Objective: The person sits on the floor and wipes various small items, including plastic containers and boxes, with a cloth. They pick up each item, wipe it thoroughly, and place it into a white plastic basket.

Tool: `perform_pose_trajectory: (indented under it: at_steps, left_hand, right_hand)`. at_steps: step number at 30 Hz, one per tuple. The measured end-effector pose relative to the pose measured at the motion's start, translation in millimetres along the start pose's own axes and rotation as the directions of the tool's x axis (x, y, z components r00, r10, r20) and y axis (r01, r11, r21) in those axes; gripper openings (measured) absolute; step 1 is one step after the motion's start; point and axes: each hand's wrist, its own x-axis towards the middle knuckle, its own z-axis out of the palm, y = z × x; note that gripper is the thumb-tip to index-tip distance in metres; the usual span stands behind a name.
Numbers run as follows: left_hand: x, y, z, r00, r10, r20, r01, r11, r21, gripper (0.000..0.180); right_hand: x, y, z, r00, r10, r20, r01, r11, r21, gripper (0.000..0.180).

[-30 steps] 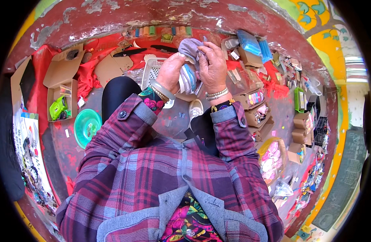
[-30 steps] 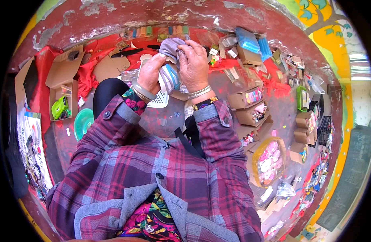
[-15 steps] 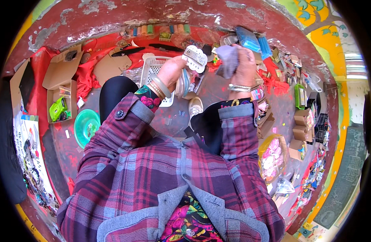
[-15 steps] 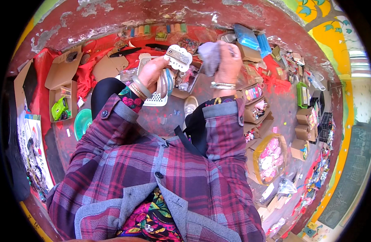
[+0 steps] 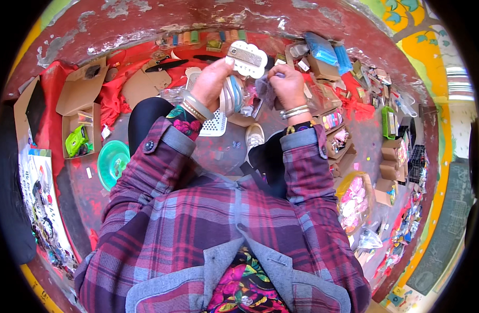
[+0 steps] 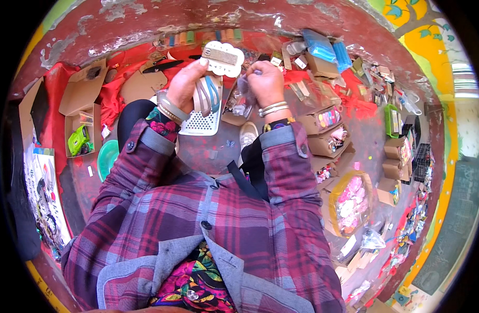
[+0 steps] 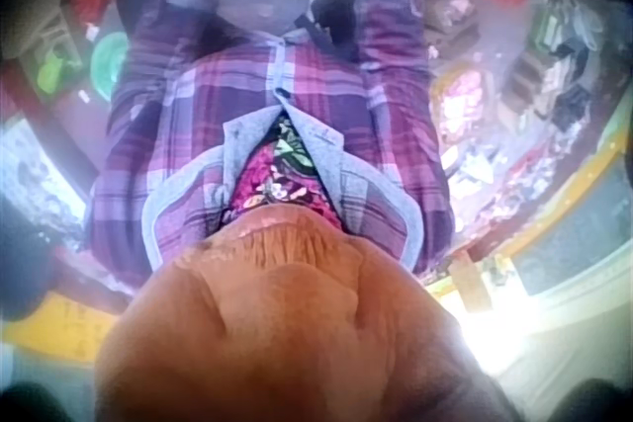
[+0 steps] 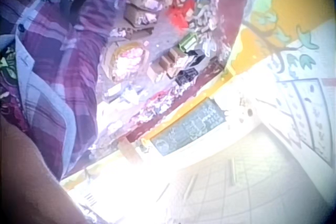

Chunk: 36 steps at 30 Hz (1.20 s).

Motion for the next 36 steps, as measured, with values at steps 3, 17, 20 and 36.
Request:
perform_pose_trajectory:
  at_steps: [3,17,20,36]
  left_hand:
    - [-3.2,12.0,1.3,0.999,-0.015,-0.031,0.014,0.999,-0.04,0.031]
    - [8.1,17.8,-17.6,0.971,-0.096,-0.219,0.075,0.992,-0.1,0.034]
    - [6.0,19.7,-20.6,0.97,-0.068,-0.234,0.046,0.994,-0.099,0.033]
    - [4.9,23.1,-12.4,0.978,-0.151,-0.141,0.124,0.975,-0.185,0.032]
  right_hand:
    - [4.5,-1.1,-15.5,0.936,0.334,0.106,-0.347,0.837,0.423,0.018]
    - [9.1,54.5,-45.7,0.821,0.542,0.177,-0.518,0.58,0.628,0.011]
    - [4.9,87.3,-31.2,0.702,0.703,0.116,-0.664,0.586,0.465,0.009]
    - [-56.4,329.6,78.8,0.557,0.813,0.17,-0.492,0.488,-0.721,0.037]
